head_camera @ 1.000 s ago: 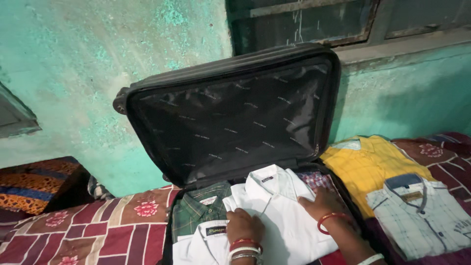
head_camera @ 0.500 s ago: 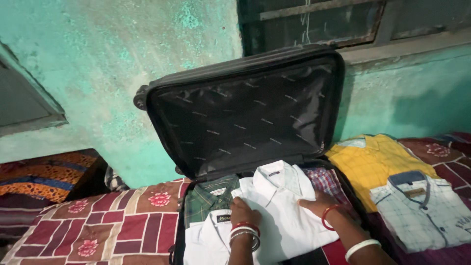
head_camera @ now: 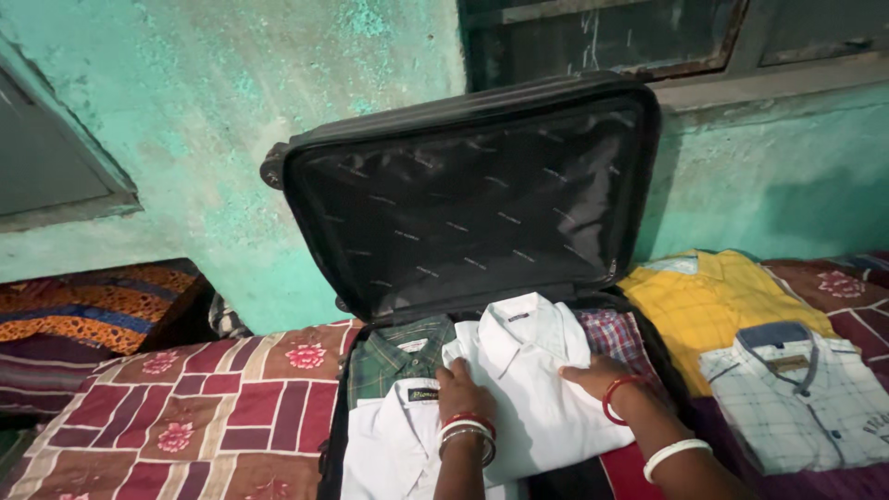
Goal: The person folds several shirts and places them one by one into an open suitcase on a bed.
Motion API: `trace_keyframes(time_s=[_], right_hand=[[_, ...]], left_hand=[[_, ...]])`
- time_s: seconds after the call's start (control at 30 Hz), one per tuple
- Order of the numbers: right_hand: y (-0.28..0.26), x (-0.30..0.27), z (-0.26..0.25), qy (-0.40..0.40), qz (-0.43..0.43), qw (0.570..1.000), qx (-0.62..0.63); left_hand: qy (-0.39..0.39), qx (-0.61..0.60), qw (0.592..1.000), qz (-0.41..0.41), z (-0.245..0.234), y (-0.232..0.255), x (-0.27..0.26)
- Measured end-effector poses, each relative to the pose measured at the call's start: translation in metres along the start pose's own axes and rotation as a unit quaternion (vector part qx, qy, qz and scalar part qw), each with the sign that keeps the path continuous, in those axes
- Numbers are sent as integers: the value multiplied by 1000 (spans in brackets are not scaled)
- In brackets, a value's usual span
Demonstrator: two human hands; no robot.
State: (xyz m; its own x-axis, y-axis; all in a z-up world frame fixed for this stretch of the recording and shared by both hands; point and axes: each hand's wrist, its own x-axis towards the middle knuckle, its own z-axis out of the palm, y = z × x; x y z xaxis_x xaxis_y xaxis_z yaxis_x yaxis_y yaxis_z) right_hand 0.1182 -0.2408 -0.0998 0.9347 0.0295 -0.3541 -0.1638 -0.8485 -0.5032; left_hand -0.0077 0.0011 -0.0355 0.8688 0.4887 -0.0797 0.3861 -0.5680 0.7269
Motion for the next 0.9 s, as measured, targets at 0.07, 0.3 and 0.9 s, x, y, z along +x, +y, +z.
trace_keyframes(time_s=[0.07,0.3,0.9], right_hand=[[-2,-2,-1,-10,24,1000,7],[-8,-26,-28,-24,-16,994,101],[-143,-166,-162,-212,-160,780,566]], left_hand=[[5,-7,1000,6,1,-2,0],[7,-2,1000,-2,1,0,1],[-141,-400,893,-152,11,-8,42]])
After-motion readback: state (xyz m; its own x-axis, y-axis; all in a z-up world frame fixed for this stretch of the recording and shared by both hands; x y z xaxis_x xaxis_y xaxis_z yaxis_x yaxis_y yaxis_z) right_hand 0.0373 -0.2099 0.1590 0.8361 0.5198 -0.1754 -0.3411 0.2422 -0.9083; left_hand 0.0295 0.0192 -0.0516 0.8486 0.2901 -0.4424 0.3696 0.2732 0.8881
